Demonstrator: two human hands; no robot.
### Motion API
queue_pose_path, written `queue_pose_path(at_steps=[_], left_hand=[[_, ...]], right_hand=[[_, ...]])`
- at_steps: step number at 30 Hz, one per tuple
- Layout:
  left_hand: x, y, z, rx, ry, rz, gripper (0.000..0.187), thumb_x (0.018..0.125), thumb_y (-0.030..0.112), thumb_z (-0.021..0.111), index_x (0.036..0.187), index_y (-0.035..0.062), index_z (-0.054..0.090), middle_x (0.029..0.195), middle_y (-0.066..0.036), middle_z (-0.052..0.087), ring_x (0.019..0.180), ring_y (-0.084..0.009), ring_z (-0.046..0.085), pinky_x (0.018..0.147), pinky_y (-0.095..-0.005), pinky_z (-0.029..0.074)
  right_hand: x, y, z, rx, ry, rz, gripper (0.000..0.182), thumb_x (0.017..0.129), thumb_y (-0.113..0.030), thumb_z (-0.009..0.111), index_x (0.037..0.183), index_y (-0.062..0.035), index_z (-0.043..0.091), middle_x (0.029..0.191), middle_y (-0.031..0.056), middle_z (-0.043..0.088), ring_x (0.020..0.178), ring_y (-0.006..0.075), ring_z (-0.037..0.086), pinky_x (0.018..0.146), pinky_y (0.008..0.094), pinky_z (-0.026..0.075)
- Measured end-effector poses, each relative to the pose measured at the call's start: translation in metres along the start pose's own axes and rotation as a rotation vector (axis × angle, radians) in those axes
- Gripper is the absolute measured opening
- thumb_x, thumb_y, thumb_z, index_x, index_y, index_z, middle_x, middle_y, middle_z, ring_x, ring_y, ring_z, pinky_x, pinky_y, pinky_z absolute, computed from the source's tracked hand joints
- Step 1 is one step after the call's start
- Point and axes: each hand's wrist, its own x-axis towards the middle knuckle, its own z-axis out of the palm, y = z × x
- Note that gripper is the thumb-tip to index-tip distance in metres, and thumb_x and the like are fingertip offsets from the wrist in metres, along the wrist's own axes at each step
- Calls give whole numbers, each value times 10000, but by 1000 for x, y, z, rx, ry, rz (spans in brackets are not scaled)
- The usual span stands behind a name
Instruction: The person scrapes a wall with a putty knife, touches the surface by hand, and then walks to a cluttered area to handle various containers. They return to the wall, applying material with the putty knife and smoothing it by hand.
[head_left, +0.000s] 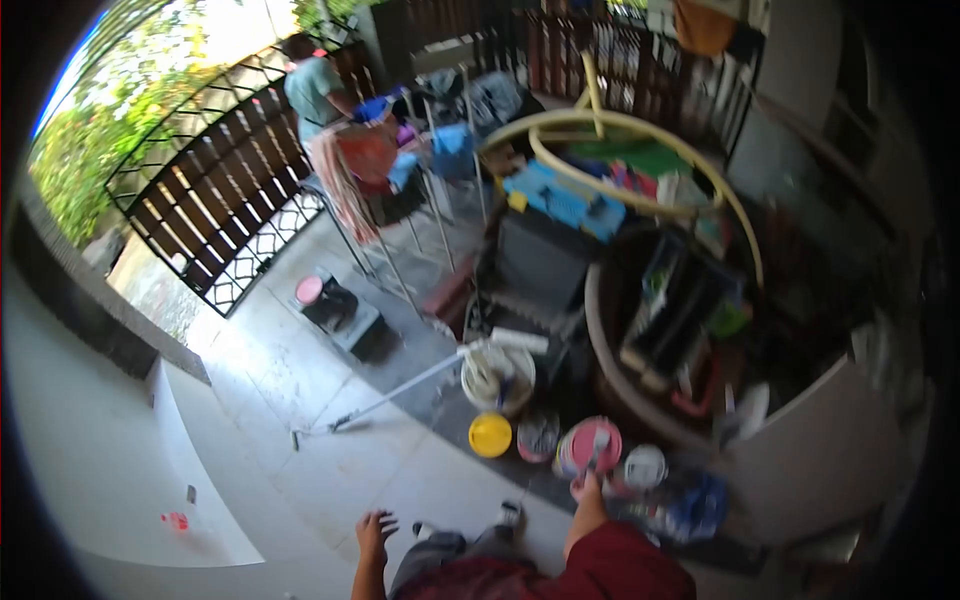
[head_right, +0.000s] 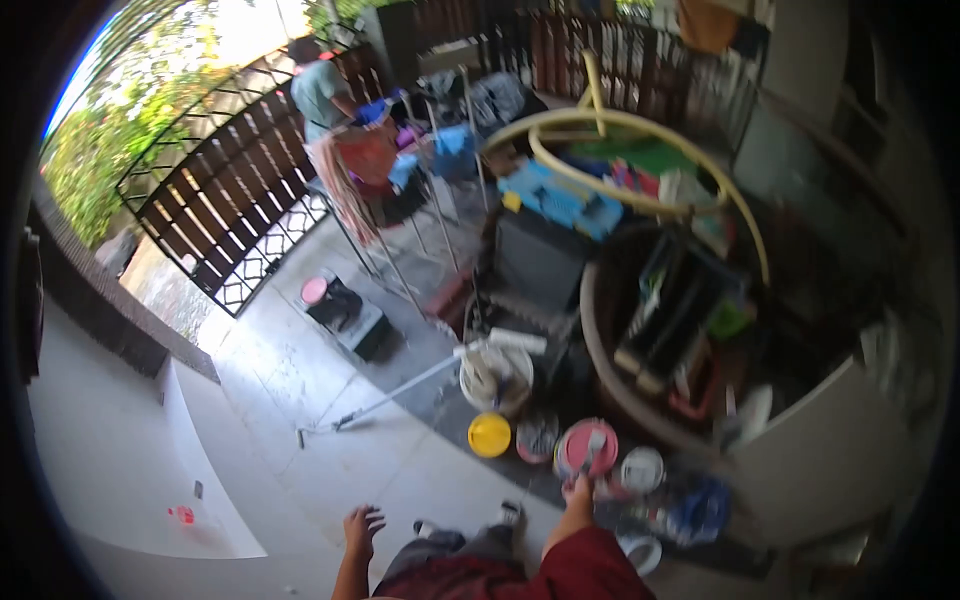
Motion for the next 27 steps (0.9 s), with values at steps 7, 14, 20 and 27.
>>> queue_pose_path(at_steps=[7, 14, 20, 27], left_hand=[[-11, -10, 15, -14, 58, -4, 189, 957, 178, 530, 960, -5, 577, 939, -165, 662, 805, -279, 682, 677, -388, 586], [-15, -9, 26, -61, 48, 38, 163, 924, 152, 565, 929, -3, 614, 918, -147, 673, 808, -246, 677, 691, -373, 579], [0, -4, 40, -27, 26, 127, 187, 881, 117, 541, 817, -6, 666, 843, -116, 684, 771, -180, 658, 679, -307, 545], [1, -3, 40, 42, -149, 53, 343, 983, 307, 595, 880, -15, 649, 803, -127, 674, 764, -187, 662, 643, -322, 552]], right_hand=[[23, -15, 5, -90, 162, 123, 462, 882, -381, 640, 1212, -123, 446, 1138, 145, 485, 919, 272, 536, 747, 407, 518], [12, -8, 10, -127, -19, 158, 771, 916, -415, 595, 1484, -36, 236, 1560, 162, 239, 1180, 341, 513, 888, 463, 517], [-30, 22, 7, -480, -68, 110, 741, 939, -311, 568, 1518, -54, 184, 1587, 177, 193, 1173, 371, 540, 881, 511, 533], [-79, 69, -10, -1295, -180, 148, 456, 931, -269, 594, 1325, -76, 470, 1306, 196, 548, 917, 342, 685, 708, 463, 577]])
